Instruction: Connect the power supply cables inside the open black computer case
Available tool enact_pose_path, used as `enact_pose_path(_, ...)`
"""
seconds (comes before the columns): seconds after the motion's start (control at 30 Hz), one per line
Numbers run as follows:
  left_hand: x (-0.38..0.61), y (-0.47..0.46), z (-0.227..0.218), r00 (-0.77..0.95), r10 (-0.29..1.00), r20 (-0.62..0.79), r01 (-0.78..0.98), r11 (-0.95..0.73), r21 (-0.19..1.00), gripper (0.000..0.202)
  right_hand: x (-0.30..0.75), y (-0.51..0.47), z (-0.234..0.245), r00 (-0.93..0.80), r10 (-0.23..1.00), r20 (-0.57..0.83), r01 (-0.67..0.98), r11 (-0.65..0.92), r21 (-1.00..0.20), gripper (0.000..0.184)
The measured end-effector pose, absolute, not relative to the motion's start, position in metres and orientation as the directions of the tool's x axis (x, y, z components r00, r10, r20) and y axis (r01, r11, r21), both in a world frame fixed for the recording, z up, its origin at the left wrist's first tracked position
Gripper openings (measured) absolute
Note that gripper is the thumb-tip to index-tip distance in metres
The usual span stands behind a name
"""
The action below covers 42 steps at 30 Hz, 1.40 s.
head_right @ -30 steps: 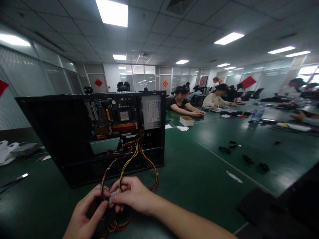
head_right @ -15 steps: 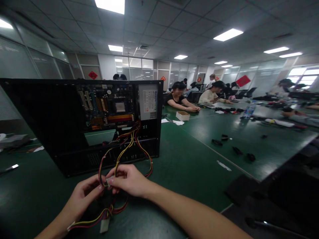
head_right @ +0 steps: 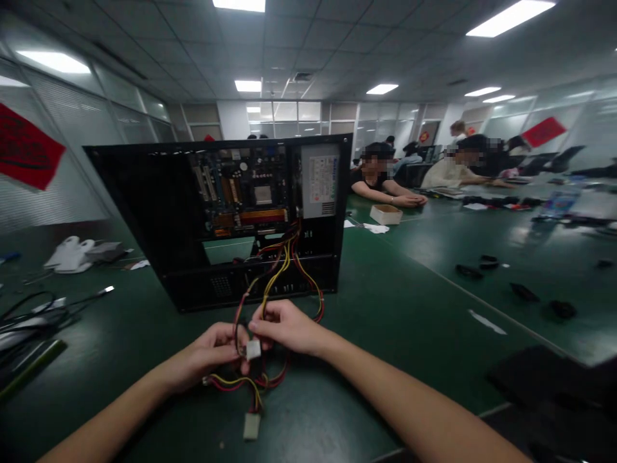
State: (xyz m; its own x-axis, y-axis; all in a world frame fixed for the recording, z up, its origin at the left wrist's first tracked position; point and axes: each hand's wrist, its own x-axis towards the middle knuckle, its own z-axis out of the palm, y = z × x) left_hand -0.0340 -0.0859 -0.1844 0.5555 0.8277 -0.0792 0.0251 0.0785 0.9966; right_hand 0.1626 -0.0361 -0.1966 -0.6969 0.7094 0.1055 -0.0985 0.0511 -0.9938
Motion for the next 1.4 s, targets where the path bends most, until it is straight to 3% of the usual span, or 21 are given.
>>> enact_pose_path(0.1,-0.035,-0.091,-0.182,0.629,0.769,-0.11,-0.028,0.164,0.986,0.035,0.164,-0.038,-0.196,-0.748,0.654,0.112,-0.068,0.092,-0.993,0.052)
enact_pose_path(0.2,-0.036,-0.093,-0.183,0.602,0.797,-0.048,-0.097,0.133,0.986,0.032,0.166,-0.038,-0.193,-0.767,0.632,0.109,-0.046,0.115,-0.992,0.059)
enact_pose_path(0.3,-0.038,-0.091,-0.182,0.623,0.781,-0.044,-0.058,0.102,0.993,0.029,0.169,-0.035,-0.192,-0.803,0.59,0.088,-0.029,0.109,-0.994,0.062)
enact_pose_path(0.57,-0.033,-0.091,-0.186,0.603,0.795,-0.068,-0.09,0.152,0.984,0.029,0.174,-0.036,-0.19,-0.838,0.52,0.168,-0.065,0.209,-0.976,0.052)
enact_pose_path(0.7,-0.027,-0.094,-0.194,0.601,0.797,-0.058,-0.184,0.209,0.96,0.028,0.174,-0.038,-0.191,-0.854,0.486,0.186,-0.119,0.166,-0.979,0.046)
enact_pose_path(0.87,-0.02,-0.098,-0.194,0.662,0.744,-0.089,-0.255,0.336,0.907,0.025,0.178,-0.034,-0.191,-0.893,0.439,0.103,-0.077,0.078,-0.994,0.049)
enact_pose_path(1.1,-0.015,-0.101,-0.195,0.662,0.738,-0.132,-0.316,0.435,0.843,0.024,0.178,-0.03,-0.192,-0.876,0.465,0.126,-0.085,0.11,-0.99,0.051)
enact_pose_path(1.23,-0.01,-0.104,-0.195,0.647,0.756,-0.099,-0.31,0.38,0.871,0.027,0.18,-0.028,-0.194,-0.858,0.501,0.111,-0.066,0.108,-0.992,0.05)
enact_pose_path(1.4,-0.006,-0.101,-0.194,0.493,0.857,-0.15,-0.258,0.309,0.916,0.029,0.183,-0.023,-0.194,-0.774,0.631,0.048,-0.044,0.022,-0.999,0.053)
